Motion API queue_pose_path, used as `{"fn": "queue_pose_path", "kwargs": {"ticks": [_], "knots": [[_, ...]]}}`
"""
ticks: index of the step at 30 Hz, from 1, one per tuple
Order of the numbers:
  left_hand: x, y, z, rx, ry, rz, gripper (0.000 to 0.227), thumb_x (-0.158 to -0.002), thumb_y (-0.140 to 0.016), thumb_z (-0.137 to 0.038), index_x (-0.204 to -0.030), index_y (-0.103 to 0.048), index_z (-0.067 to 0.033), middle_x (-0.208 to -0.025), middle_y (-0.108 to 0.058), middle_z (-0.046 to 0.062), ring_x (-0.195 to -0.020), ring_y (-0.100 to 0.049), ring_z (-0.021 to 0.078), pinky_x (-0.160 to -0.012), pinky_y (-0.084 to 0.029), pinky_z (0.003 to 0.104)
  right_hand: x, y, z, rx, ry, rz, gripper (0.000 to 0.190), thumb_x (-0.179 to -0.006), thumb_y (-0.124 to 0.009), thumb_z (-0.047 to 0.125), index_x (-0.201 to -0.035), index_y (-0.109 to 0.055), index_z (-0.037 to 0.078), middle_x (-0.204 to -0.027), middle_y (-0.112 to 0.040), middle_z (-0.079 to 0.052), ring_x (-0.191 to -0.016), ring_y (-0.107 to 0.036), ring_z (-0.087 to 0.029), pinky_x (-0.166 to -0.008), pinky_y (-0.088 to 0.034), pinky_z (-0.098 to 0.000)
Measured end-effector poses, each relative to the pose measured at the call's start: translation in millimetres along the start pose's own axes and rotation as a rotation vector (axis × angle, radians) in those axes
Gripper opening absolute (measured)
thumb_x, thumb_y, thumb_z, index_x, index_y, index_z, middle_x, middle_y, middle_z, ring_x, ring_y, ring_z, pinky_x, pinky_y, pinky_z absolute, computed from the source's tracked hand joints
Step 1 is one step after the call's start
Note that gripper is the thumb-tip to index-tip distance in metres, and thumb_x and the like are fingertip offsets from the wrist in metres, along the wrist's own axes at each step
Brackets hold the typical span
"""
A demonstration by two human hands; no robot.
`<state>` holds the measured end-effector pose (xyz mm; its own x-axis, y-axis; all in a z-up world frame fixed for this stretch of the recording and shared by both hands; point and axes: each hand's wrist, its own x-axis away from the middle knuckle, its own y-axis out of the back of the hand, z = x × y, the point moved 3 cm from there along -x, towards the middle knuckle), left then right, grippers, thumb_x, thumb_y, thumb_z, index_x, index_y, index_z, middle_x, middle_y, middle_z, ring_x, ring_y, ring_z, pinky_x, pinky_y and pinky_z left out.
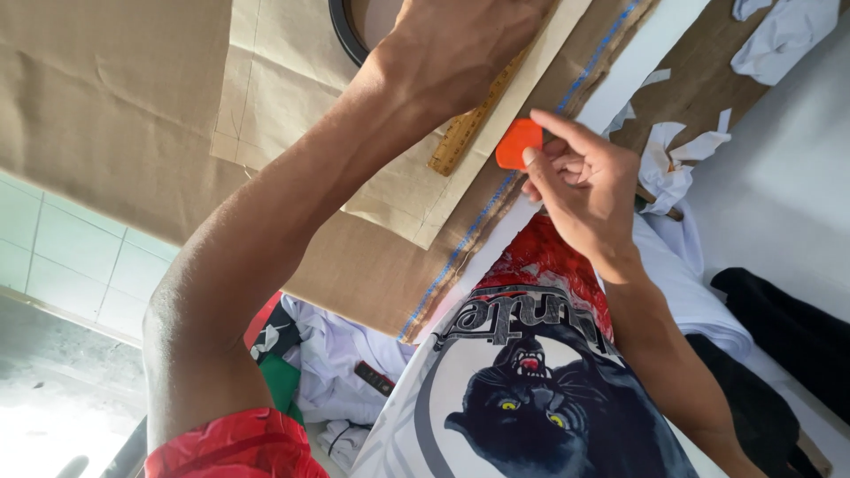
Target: The person uses a wooden ruler and an orange marker to draw straight lines on a large piece of light-colored fabric laid on a table. The person repeatedly repositions the ruler to create a pattern of intersecting lines and curves on the material.
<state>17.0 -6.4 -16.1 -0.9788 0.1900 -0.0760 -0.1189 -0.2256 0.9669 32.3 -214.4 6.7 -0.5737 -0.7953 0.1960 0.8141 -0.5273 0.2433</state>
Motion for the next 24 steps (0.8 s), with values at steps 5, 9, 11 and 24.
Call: {"fn": "queue_pose_path", "kwargs": {"ticks": [5,9,11,24], "knots": [[24,29,2,0.041,-0.024,0.008,0.062,-0.071,-0.072,-0.009,-0.13,-0.054,-0.0175,-0.124,-0.058,-0.006,-0.096,-0.057,0.0132,-0.063,-0.044,0.031,0,-9,5,-0.074,-0.159,-0.101,0.042,-0.103,-0.069,0.014,-0.139,-0.059,-0.007,-0.086,-0.062,-0.013,-0.064,-0.068,-0.021,-0.056,-0.062,-0.0273],[48,36,-3,0.334,0.003,0.109,0.083,-0.073,-0.083,-0.012,-0.15,-0.052,-0.0132,-0.155,-0.046,0.006,-0.131,-0.047,0.0291,-0.098,-0.045,0.049,4,-13,6,-0.093,-0.138,-0.122,0.05,-0.102,-0.07,0.02,-0.141,-0.057,-0.007,-0.09,-0.066,-0.016,-0.067,-0.067,-0.02,-0.057,-0.062,-0.0282],[58,34,-12,0.35,-0.001,0.113,0.079,-0.08,-0.08,-0.01,-0.154,-0.053,-0.0102,-0.162,-0.042,0.009,-0.14,-0.04,0.0345,-0.108,-0.03,0.058,6,-15,6,-0.068,-0.115,-0.138,0.05,-0.102,-0.07,0.022,-0.141,-0.057,-0.007,-0.091,-0.066,-0.016,-0.068,-0.066,-0.019,-0.057,-0.062,-0.0282],[66,36,-13,0.272,-0.035,0.141,0.094,-0.069,-0.083,-0.025,-0.155,-0.048,-0.013,-0.159,-0.041,0.002,-0.134,-0.042,0.0286,-0.099,-0.04,0.05,11,-23,6,-0.024,-0.061,-0.199,0.044,-0.106,-0.069,0.01,-0.143,-0.055,-0.008,-0.094,-0.065,-0.015,-0.072,-0.063,-0.018,-0.059,-0.057,-0.0276]]}}
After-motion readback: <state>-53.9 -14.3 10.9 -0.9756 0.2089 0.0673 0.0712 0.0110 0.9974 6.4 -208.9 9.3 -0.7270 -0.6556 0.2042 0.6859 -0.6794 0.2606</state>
